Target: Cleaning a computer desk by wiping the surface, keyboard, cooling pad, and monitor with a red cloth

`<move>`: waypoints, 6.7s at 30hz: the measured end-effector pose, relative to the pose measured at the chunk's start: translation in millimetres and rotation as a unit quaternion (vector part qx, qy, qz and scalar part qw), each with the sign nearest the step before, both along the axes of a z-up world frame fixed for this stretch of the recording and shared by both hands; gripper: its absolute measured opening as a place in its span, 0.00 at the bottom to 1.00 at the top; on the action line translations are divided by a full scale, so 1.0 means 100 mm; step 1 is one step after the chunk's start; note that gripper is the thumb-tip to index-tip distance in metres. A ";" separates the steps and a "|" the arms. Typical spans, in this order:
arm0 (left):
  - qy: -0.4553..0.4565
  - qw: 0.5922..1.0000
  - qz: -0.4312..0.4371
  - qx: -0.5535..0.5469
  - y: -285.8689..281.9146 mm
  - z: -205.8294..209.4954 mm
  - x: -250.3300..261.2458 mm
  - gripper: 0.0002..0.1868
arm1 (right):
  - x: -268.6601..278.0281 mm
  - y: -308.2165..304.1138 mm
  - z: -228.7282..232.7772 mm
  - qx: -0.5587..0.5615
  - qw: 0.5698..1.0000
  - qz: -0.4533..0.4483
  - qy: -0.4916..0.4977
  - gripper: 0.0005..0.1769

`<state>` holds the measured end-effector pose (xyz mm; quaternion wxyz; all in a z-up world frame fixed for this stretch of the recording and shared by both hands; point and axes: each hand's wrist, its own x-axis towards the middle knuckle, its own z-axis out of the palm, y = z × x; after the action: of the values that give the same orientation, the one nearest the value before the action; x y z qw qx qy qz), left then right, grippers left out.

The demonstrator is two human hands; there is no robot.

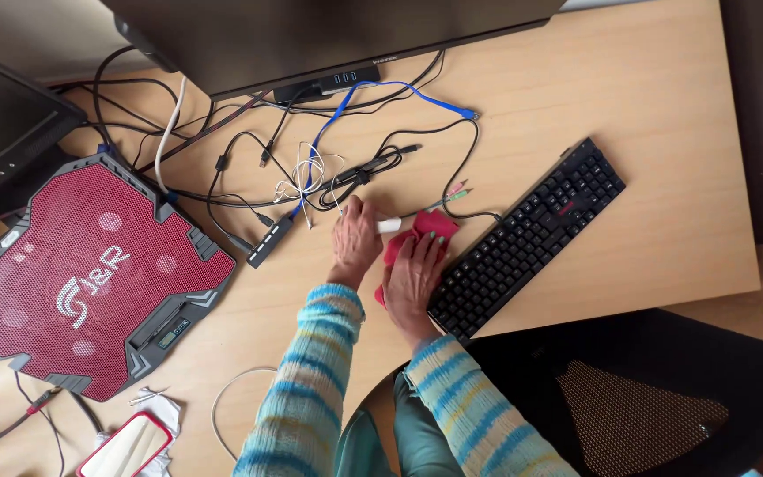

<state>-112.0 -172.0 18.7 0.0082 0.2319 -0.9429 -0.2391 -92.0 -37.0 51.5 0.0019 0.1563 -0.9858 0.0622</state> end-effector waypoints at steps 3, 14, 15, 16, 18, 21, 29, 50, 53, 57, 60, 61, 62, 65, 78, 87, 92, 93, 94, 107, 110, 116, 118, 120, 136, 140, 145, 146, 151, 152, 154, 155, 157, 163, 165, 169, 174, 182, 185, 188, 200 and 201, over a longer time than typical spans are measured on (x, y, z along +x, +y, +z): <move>0.006 0.997 -0.038 -0.073 -0.10 -0.11 -0.09 0.13 | -0.16 0.02 -0.19 0.003 0.998 -0.016 0.062 0.40; 0.051 0.990 0.041 0.123 -0.31 0.67 0.21 0.12 | -1.43 0.08 -0.48 -0.136 0.976 0.004 0.170 0.41; 0.049 0.986 0.061 0.145 -0.33 0.64 0.26 0.13 | -1.57 0.06 -0.49 -0.156 0.971 0.017 0.181 0.41; 0.048 0.981 0.082 0.168 -0.34 0.60 0.30 0.14 | -1.72 0.04 -0.49 -0.176 0.965 0.030 0.192 0.43; 0.028 0.981 0.103 0.161 -0.40 0.56 0.41 0.17 | -2.03 0.02 -0.51 -0.182 0.967 0.041 0.173 0.45; 0.019 0.980 0.128 0.152 -0.52 0.36 0.59 0.21 | -2.49 0.01 -0.54 -0.195 0.968 0.060 0.144 0.51; -0.023 0.993 0.116 0.005 -0.55 0.36 0.58 0.31 | -2.36 -0.25 -0.03 -0.171 0.962 0.164 0.138 0.48; 0.021 0.987 0.043 -0.155 -1.05 0.77 -0.30 0.06 | -1.92 -0.46 -0.13 -0.207 0.957 0.188 0.082 0.43; 0.082 0.979 0.031 -0.182 -1.18 0.96 -0.34 0.06 | -2.14 -0.78 -0.25 -0.200 0.953 0.221 0.049 0.44; 0.111 0.963 -0.006 -0.247 -1.29 1.08 -0.42 0.05 | -1.97 -1.24 -0.15 -0.180 0.945 0.273 0.024 0.28; 0.127 0.959 -0.022 -0.254 -1.29 1.18 -0.45 0.07 | -1.75 -1.62 -0.28 -0.161 0.943 0.280 0.074 0.10; 0.137 0.956 -0.030 -0.258 -1.29 1.21 -0.46 0.07 | -1.69 -1.74 -0.38 -0.147 0.947 0.268 0.094 0.07; 0.137 0.956 -0.032 -0.258 -1.27 1.24 -0.47 0.07 | -1.62 -1.81 -0.66 -0.147 0.948 0.267 0.094 0.07; 0.136 0.953 -0.027 -0.270 -1.23 1.22 -0.50 0.08 | -1.31 -1.86 -1.19 -0.267 0.943 0.192 -0.054 0.18; 0.105 0.942 -0.079 -0.308 -0.61 0.40 -1.15 0.09 | -1.24 -0.42 0.29 -0.130 0.845 0.518 0.031 0.14; 0.090 0.953 0.002 -0.290 -0.28 -0.06 -1.16 0.15 | -1.60 0.10 -0.16 -0.068 0.979 0.163 0.101 0.47; 0.089 0.971 -0.001 -0.223 -0.20 0.75 -0.59 0.27 | -1.03 -0.05 -0.01 -0.098 0.977 0.133 0.133 0.45; 0.083 0.980 0.023 -0.178 -0.20 0.90 -0.43 0.30 | -0.90 -0.07 0.05 -0.105 0.977 0.146 0.112 0.43; 0.076 0.987 0.048 -0.133 -0.20 1.06 -0.27 0.33 | -0.76 -0.10 0.12 -0.113 0.976 0.160 0.092 0.42; 0.040 0.956 0.126 -0.261 -1.23 0.38 1.10 0.27 | -0.83 -1.12 0.02 -0.165 0.906 0.382 0.083 0.37; 0.049 0.956 0.119 -0.262 -1.51 0.72 0.96 0.34 | -0.98 -1.47 -0.12 -0.162 0.901 0.385 0.117 0.36; 0.148 0.951 0.091 -0.254 -1.88 1.43 0.60 0.22 | -0.83 -2.06 -0.15 -0.150 0.896 0.414 0.050 0.29; 0.170 0.949 0.086 -0.253 -1.91 1.56 0.57 0.21 | -0.75 -2.21 -0.24 -0.132 0.884 0.449 0.016 0.32; 0.181 0.949 0.080 -0.247 -1.94 1.63 0.57 0.20 | -0.81 -2.33 -0.38 -0.130 0.900 0.413 0.041 0.26; 0.245 0.951 0.013 -0.186 -2.32 1.82 0.62 0.13 | -0.58 -3.35 0.20 -0.058 0.923 0.376 -0.057 0.22; 0.216 0.963 0.022 -0.160 -2.29 1.56 0.67 0.16 | -0.46 -3.09 0.14 -0.009 0.876 0.481 -0.013 0.14; 0.171 0.970 0.043 -0.166 -2.16 1.05 0.74 0.17 | -0.36 -2.34 0.01 -0.175 0.740 0.642 -0.100 0.01; 0.171 0.971 0.040 -0.162 -2.11 0.93 0.75 0.17 | -0.36 -2.15 0.05 -0.173 0.743 0.638 -0.101 0.01; 0.160 0.972 0.050 -0.164 -1.86 0.42 0.79 0.17 | -0.33 -1.27 0.32 -0.229 0.698 0.658 -0.163 0.29; 0.161 0.972 0.049 -0.163 -1.86 0.35 0.78 0.17 | -0.48 -1.21 0.47 -0.229 0.699 0.657 -0.163 0.29; 0.139 0.973 0.057 -0.175 -1.82 0.20 0.83 0.21 | -0.70 -1.02 0.76 -0.245 0.713 0.644 -0.129 0.11; 0.140 0.973 0.055 -0.173 -1.81 0.22 0.85 0.21 | -0.90 -0.82 0.46 -0.244 0.715 0.643 -0.129 0.11; 0.072 0.983 0.038 -0.165 -1.80 0.27 0.90 0.35 | -1.31 -0.43 -0.13 -0.225 0.825 0.506 -0.112 0.22; 0.228 0.968 0.094 0.038 -1.36 1.04 1.38 0.30 | -0.89 0.03 -0.37 -0.228 0.959 0.167 0.031 0.31; 0.207 0.966 0.127 0.090 -1.04 1.00 1.81 0.28 | -0.59 0.00 -0.46 -0.229 0.959 0.160 0.044 0.30; 0.106 0.967 0.120 0.197 -0.52 0.88 2.60 0.29 | -0.09 -0.19 -0.51 -0.241 0.931 0.272 0.026 0.28; 0.021 0.991 0.036 0.131 -0.14 0.72 3.39 0.27 | 0.48 -0.78 -0.25 -0.245 0.910 0.334 -0.019 0.29; 0.024 0.995 0.036 0.085 0.13 0.24 4.02 0.13 | 1.20 -1.39 -0.10 -0.253 0.837 0.478 -0.080 0.28; 0.002 0.996 0.049 0.078 0.19 0.29 4.14 0.07 | 1.46 -1.23 0.03 -0.247 0.791 0.556 -0.063 0.22; 0.022 0.996 0.047 0.078 0.23 0.53 4.25 0.03 | 1.59 -0.93 0.10 -0.255 0.720 0.633 -0.124 0.20; 0.134 0.941 0.251 0.184 -0.17 1.39 4.67 0.33 | 2.31 0.81 0.24 -0.209 0.717 0.562 -0.355 0.21; 0.155 0.936 0.270 0.162 -0.25 1.41 4.71 0.30 | 2.35 0.91 0.28 -0.245 0.697 0.418 -0.529 0.20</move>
<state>359.0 -197.4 160.1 0.1810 0.4355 -0.7804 -0.4106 143.4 54.0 79.2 -0.5077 0.4880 -0.6072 0.3680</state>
